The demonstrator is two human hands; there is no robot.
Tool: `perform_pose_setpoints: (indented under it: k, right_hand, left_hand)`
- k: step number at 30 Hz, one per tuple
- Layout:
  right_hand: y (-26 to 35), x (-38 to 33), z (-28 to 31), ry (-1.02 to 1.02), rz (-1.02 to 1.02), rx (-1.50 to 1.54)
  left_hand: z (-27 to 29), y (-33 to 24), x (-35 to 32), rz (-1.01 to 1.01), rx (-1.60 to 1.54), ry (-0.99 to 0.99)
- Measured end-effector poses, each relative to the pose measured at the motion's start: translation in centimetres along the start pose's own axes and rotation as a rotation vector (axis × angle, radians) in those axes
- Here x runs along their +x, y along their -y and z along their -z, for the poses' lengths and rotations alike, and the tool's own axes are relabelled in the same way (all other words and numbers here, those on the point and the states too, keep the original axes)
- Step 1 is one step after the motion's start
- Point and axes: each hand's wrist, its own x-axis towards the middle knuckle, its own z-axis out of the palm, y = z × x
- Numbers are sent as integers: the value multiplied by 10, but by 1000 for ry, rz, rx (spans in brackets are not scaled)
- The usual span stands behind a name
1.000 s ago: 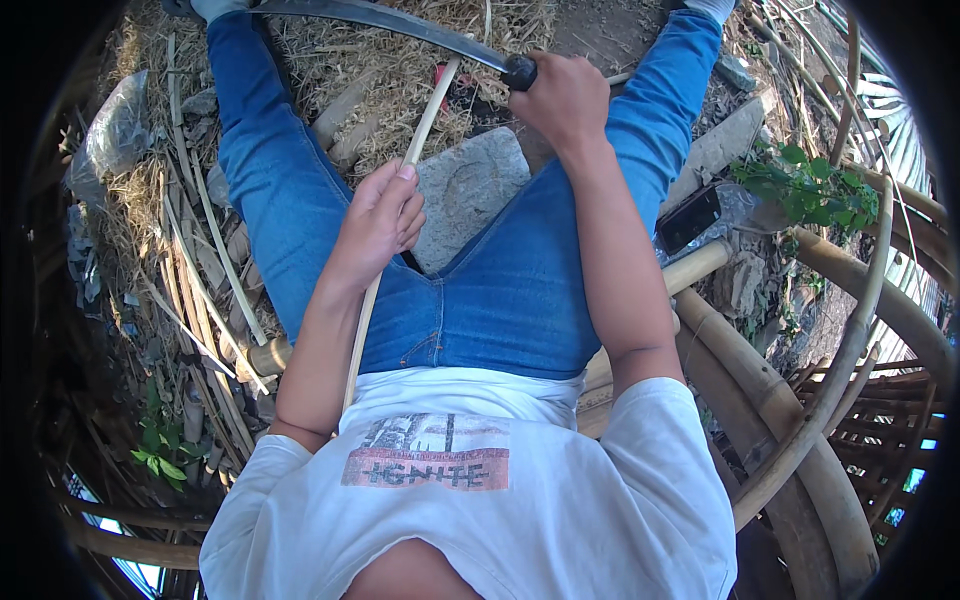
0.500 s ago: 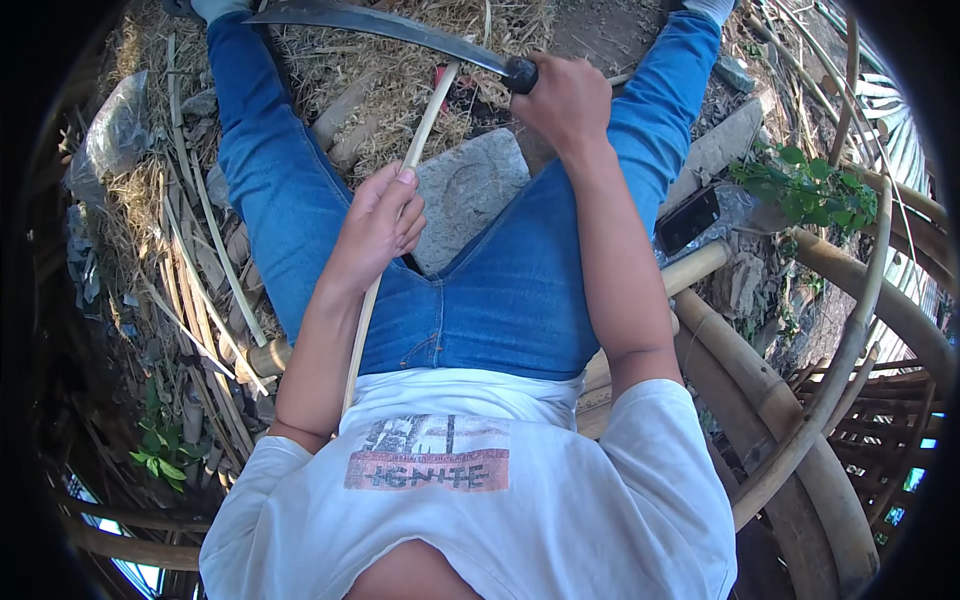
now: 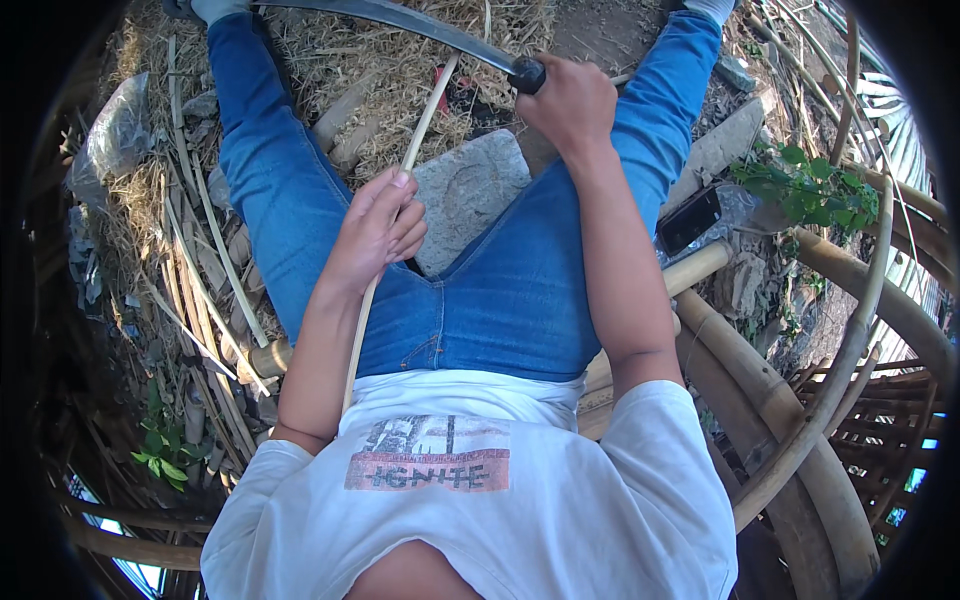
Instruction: The person shapes and scrapes pieces of bamboo using a machete.
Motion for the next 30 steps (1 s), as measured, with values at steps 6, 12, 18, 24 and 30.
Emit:
perform_pose_setpoints:
  k: [6, 12, 18, 24, 30]
  right_hand:
    - [16, 2, 4, 51, 112, 121]
    - [-10, 3, -6, 19, -17, 91]
    - [0, 0, -4, 125, 94, 201]
    - [43, -16, 0, 317, 288, 102]
    - [54, -20, -5, 356, 290, 132]
  left_hand:
    - [5, -9, -1, -46, -50, 25]
    - [7, -4, 0, -17, -14, 54]
    - [6, -7, 1, -20, -23, 50]
    - [10, 2, 6, -40, 43, -92]
    - [13, 3, 10, -26, 46, -90]
